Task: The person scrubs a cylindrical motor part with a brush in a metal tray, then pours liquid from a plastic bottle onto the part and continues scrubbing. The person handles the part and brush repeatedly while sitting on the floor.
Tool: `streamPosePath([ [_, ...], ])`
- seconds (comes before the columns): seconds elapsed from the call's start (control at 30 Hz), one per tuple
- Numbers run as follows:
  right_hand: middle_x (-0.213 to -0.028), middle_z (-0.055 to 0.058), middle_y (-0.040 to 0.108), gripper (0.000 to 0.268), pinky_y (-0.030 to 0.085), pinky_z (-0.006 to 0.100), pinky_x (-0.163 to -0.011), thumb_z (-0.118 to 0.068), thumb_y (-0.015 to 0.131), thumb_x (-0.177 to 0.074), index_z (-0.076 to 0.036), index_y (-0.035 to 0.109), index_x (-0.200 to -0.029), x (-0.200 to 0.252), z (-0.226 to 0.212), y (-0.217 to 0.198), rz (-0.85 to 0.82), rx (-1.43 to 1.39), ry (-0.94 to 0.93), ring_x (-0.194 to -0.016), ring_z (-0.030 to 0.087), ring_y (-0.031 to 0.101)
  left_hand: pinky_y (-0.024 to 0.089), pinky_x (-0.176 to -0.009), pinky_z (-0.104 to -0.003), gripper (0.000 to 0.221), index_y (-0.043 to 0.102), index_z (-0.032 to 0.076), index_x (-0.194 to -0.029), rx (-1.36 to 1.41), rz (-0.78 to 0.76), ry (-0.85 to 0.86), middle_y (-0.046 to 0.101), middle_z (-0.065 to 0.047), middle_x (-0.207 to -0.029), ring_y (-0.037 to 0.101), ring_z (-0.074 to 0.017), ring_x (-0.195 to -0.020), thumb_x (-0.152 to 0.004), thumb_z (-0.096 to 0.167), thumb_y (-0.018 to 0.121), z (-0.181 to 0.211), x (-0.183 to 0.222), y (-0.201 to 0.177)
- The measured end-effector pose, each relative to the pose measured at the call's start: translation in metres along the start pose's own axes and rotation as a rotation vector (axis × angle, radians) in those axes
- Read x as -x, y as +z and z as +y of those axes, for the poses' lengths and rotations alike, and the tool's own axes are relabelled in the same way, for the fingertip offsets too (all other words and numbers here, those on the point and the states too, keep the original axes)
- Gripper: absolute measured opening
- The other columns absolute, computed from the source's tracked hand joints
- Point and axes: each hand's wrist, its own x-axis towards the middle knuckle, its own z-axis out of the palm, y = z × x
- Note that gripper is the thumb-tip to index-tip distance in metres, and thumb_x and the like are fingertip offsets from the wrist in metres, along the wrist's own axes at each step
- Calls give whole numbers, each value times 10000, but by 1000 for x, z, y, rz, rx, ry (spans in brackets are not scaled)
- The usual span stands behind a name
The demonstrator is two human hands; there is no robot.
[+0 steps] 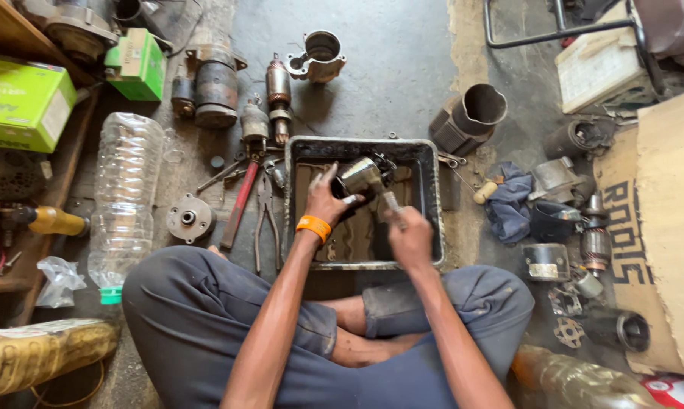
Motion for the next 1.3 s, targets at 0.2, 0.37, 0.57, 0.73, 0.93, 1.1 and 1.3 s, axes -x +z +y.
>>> streamPosePath([
  [0.2, -865, 185, 700, 106, 513, 404, -652, -64, 652, -918, -29, 734, -976, 0, 7, 7, 25, -79, 51, -754, 326, 691, 475, -1099, -447, 927, 548, 114, -1465, 82, 53, 156, 564, -277, -1394, 564, -431, -1281, -661, 367, 934, 12, 4, -10],
  [0.37, -882, 157, 721, 120, 521, 408, -653, -47, 636, -931, -39, 750, -967, -1, 7, 5, -22, -41, 46, -754, 303, 700, 443, -1091, -493, 1010, 490, 89, -1483, -27, 80, 202, 551, -294, -1378, 512, -473, -1298, -623, 313, 971, 17, 4, -9],
  [0.57, -901, 122, 736, 146, 539, 397, -660, -51, 620, -940, -52, 762, -976, -1, 9, 3, -2, -17, 18, -760, 263, 711, 461, -1145, -482, 1113, 333, 149, -1590, 57, -30, 60, 492, -287, -1472, 525, -456, -1347, -677, 372, 930, 9, 1, -7],
  [0.73, -870, 109, 731, 130, 519, 414, -603, -89, 628, -943, -45, 749, -956, -2, 5, 3, -65, -39, 220, -691, 270, 691, 395, -1158, -505, 1203, 191, 183, -1625, 12, -58, 39, 389, -323, -1542, 404, -484, -1420, -699, 392, 930, 0, -5, -1],
  [0.93, -805, 177, 651, 114, 473, 438, -605, -73, 666, -912, 16, 736, -930, 0, 4, -5, -54, -29, -1, -689, 317, 642, 341, -1189, -509, 1199, 157, 212, -1632, 44, -70, -4, 329, -335, -1567, 326, -490, -1462, -719, 376, 916, -4, -6, 4],
  [1.1, -775, 112, 670, 136, 445, 377, -531, -108, 645, -966, -25, 751, -949, 4, 12, 7, -117, -19, 60, -603, 222, 600, 335, -1205, -541, 1135, 160, 214, -1644, 67, -50, 93, 340, -319, -1614, 302, -519, -1478, -777, 360, 878, -3, -3, 3],
  [1.3, -777, 75, 669, 144, 413, 339, -492, -101, 627, -977, -43, 753, -939, -1, 22, 16, -119, -10, 13, -588, 164, 565, 313, -1209, -555, 1108, 174, 217, -1636, 49, -88, 24, 283, -286, -1632, 257, -506, -1498, -781, 281, 875, 1, -1, 4],
])
